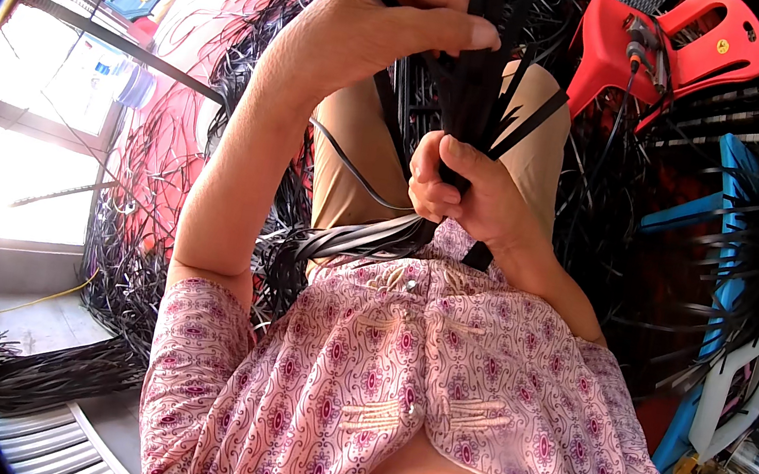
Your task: The person sits on the floor and repeatedly picks up bundles of black cables, separates them by hand, and aligns them. The person continues to handle the cables one at a time, organizing them into neat stacks on the floor.
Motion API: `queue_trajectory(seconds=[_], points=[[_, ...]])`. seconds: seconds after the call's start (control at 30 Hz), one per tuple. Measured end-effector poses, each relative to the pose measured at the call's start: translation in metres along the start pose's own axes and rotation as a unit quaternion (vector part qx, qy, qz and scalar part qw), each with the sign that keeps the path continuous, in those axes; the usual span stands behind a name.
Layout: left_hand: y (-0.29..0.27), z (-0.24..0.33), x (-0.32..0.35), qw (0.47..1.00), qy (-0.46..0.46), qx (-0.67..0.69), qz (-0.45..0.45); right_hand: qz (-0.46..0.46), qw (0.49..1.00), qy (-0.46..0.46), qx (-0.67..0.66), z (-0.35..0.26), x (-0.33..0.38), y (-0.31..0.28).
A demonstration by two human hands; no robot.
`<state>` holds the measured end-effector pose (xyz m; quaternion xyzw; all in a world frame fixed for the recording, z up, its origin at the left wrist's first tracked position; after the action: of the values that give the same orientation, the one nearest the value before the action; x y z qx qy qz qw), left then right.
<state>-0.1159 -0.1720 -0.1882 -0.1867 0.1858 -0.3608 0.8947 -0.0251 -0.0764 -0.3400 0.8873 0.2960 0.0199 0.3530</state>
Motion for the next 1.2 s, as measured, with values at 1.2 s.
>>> queue_trajectory(seconds=[1.2], points=[[0.002,-0.015,0.004,0.998,-0.036,0.029,-0.045,0.006,1.0,0.021,-0.006,0.003,0.0,0.005]])
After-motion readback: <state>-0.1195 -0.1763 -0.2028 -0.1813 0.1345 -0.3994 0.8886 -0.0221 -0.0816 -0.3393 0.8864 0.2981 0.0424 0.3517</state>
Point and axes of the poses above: each hand's wrist, its own x-axis away from the middle knuckle, its own y-axis out of the palm, z = x × y, the point moved 3 cm from there along -x, towards the middle knuckle, and after that the axes turned 6 degrees about x, right-handed, at the moved point
